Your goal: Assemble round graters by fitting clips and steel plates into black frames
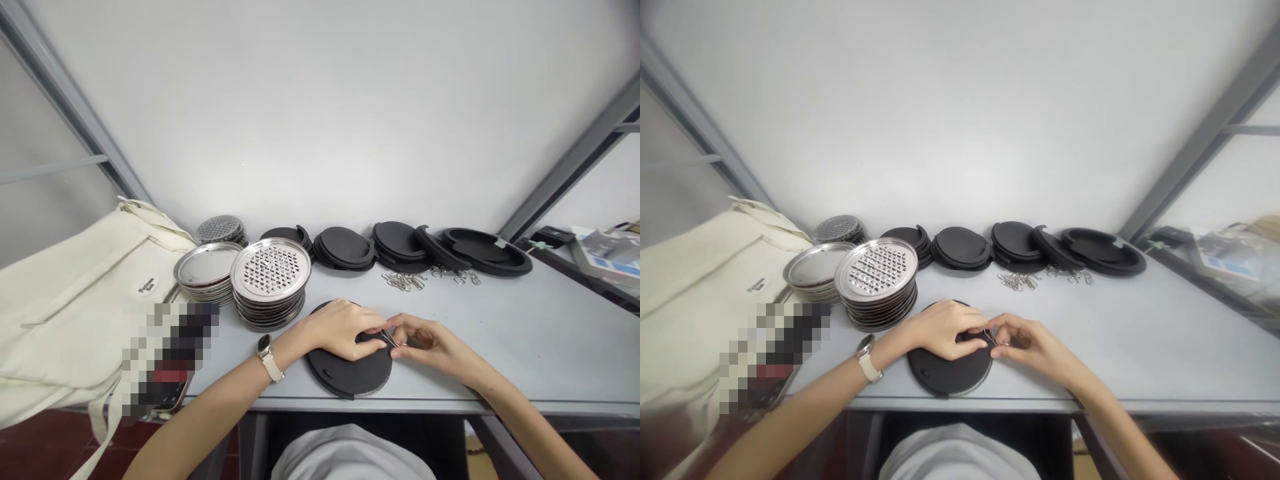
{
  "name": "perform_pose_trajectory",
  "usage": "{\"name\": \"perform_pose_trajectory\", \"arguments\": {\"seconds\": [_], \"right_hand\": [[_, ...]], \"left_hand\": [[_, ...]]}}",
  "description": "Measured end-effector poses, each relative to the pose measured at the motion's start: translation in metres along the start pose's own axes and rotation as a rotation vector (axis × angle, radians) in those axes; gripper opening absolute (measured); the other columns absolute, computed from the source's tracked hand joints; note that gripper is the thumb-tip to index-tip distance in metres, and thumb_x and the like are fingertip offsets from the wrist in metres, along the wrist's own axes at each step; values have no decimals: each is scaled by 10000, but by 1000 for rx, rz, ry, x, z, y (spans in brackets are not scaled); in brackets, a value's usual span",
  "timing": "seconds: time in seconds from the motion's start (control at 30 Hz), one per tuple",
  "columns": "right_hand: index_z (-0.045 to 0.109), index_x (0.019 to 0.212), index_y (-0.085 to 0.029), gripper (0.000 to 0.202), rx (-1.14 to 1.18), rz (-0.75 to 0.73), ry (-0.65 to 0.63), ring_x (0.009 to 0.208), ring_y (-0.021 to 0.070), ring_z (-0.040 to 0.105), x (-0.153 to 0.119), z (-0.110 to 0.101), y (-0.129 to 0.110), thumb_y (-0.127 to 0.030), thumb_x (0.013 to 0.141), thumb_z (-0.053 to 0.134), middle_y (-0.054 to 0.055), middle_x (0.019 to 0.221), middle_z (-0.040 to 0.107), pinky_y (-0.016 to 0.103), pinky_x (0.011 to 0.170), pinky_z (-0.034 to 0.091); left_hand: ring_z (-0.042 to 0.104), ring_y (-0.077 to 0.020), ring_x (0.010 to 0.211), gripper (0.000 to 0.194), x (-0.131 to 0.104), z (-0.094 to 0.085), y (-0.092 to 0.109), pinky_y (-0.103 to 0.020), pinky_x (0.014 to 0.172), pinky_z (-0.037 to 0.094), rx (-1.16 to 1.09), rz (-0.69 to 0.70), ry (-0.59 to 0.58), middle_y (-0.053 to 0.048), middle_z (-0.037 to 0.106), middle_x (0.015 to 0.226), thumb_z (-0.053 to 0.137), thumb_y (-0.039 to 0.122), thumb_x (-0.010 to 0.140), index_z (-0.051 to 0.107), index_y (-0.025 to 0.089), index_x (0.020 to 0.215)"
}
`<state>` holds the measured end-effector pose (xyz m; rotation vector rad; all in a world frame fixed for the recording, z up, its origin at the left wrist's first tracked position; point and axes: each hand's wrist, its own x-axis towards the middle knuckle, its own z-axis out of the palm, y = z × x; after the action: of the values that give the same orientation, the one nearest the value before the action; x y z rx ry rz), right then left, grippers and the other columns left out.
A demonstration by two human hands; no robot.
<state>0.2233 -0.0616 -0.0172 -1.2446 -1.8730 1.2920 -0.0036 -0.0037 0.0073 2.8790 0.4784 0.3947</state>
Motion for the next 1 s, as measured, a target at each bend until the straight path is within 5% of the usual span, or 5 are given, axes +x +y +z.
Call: {"name": "perform_pose_trajectory", "arguments": {"seconds": [1.0], "right_hand": [[651,1073,-247,336,-136,-10,40,726,174,555,-2,0,-7,-492,844,654,-1,785,604,274,648,406]], "left_hand": [[538,-126,646,109,1,2,-1,-287,550,323,12,0,-2,24,590,764,568,300,860,529,204,827]]}}
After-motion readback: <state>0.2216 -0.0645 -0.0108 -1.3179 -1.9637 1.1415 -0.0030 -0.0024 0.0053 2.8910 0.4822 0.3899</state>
